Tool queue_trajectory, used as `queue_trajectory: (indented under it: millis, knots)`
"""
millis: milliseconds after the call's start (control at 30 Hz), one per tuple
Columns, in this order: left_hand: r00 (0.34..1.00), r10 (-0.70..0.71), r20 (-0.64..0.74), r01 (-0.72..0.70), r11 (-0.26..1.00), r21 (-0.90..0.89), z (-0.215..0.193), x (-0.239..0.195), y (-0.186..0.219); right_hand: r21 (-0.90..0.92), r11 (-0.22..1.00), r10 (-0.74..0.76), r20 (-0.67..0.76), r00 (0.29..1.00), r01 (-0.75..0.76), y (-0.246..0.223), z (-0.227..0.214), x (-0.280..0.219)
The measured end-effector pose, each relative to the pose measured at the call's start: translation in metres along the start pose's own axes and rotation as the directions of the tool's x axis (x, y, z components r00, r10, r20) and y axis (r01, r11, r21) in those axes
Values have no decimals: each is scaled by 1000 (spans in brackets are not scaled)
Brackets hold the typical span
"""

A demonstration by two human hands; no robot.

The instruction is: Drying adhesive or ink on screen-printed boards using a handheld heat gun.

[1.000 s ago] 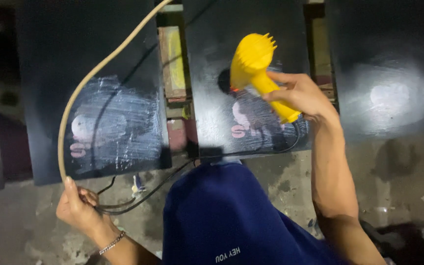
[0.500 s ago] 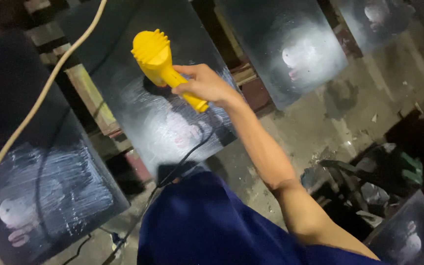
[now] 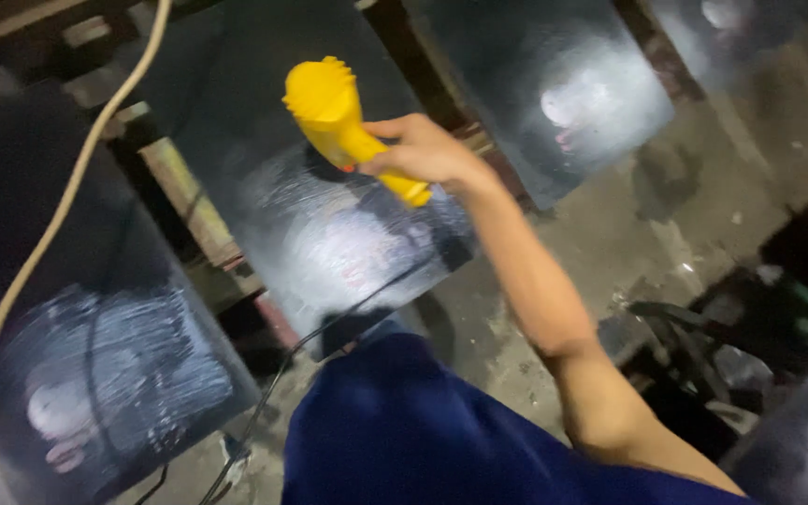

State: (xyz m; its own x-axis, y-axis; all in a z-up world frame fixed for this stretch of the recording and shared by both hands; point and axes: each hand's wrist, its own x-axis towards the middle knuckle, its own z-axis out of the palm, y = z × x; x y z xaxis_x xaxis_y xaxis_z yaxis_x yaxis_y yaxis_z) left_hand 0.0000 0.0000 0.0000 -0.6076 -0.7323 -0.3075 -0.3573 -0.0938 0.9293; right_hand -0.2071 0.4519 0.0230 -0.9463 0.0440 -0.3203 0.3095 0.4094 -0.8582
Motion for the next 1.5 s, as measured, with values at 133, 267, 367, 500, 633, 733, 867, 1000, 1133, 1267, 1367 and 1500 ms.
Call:
queue_trajectory:
  millis: [133,267,367,500,633,733,867,1000,1133,1267,1367,1500]
  knots:
    - [983,85,-160,-87,996,-1,-26,15,-25,29,995,92,72,993,-94,-27,9,-12]
    - [975,73,-209,-91,993,-80,-34,19,-38,-166,984,67,23,998,-62,-46,-5,-17]
    - [974,101,-204,-104,995,-5,-36,10,-32,-169,955,259,79,963,-243,-69,-17,-37]
    - [977,47,-208,-63,996,-70,-28,8,-28,-147,964,232,56,971,-222,-66,-2,-28]
    - [973,46,-226,-52,998,-20,-32,5,-24,-195,957,219,9,976,-213,-68,-8,-38]
    - [975,40,-217,-49,998,-39,-29,8,-22,-183,944,282,10,959,-276,-76,-11,-39]
    - [974,34,-225,-37,999,-7,-28,8,-19,-251,949,187,-45,981,-192,-51,-7,-29]
    - [972,37,-232,-48,998,-42,-28,8,-16,-189,939,290,-7,957,-286,-73,-16,-46]
    - [976,48,-212,-62,996,-61,-33,12,-26,-104,955,273,-44,961,-276,-60,-13,-41]
    - [980,49,-195,-59,997,-45,-28,4,-14,-132,964,229,-21,973,-229,-58,-11,-42]
    - [980,49,-192,-57,998,-33,-28,9,-18,-90,949,304,19,953,-301,-72,-3,-48]
    - [978,52,-200,-59,998,-29,-28,6,-13,-107,975,199,35,979,-194,-55,-4,-38]
